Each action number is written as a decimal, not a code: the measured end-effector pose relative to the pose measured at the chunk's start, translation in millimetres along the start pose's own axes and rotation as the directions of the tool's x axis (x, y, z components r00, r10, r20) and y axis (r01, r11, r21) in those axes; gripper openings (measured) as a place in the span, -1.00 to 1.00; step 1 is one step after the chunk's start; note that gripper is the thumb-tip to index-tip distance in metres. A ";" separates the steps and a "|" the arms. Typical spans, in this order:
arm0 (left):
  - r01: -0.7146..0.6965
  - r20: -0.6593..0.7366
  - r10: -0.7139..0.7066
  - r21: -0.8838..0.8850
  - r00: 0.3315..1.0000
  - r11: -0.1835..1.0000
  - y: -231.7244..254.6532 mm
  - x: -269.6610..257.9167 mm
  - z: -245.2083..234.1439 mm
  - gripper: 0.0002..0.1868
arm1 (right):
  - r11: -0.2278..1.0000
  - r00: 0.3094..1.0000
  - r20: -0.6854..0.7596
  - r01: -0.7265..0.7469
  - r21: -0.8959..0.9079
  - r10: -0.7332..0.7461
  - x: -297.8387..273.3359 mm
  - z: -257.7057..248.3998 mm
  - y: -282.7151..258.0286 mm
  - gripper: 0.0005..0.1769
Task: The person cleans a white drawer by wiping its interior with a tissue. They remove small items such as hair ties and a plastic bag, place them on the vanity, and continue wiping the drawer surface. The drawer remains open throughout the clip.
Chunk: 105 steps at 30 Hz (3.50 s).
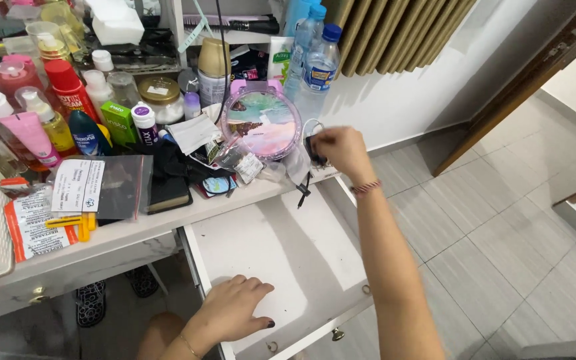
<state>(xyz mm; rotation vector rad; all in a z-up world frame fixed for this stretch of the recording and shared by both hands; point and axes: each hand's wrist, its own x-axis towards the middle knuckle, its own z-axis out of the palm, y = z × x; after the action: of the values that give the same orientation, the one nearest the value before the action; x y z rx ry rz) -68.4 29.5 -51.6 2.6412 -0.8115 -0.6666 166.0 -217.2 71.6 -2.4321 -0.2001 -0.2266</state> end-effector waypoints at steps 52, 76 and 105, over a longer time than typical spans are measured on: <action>0.725 -0.991 -0.135 -0.089 0.005 0.683 -252.0 -297.6 -57.2 -0.60 | 0.557 0.441 0.478 0.820 0.129 -0.760 -73.2 422.7 -475.2 -0.81; 0.660 -0.976 -0.216 -0.156 0.010 0.735 -258.0 -295.7 -53.1 -0.47 | 0.469 0.374 0.390 0.864 0.182 -0.841 -89.3 387.4 -482.5 -0.78; 0.625 -0.970 -0.242 -0.198 -0.015 0.755 -219.6 -310.6 -82.2 -0.26 | 0.325 0.282 0.163 0.844 0.427 -0.946 -71.8 335.8 -501.1 -0.76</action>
<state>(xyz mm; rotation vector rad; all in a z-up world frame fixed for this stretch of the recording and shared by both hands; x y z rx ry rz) -155.4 398.7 35.4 2.6748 0.4722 1.2711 31.8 373.8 112.6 -1.7501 -1.7500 -0.1759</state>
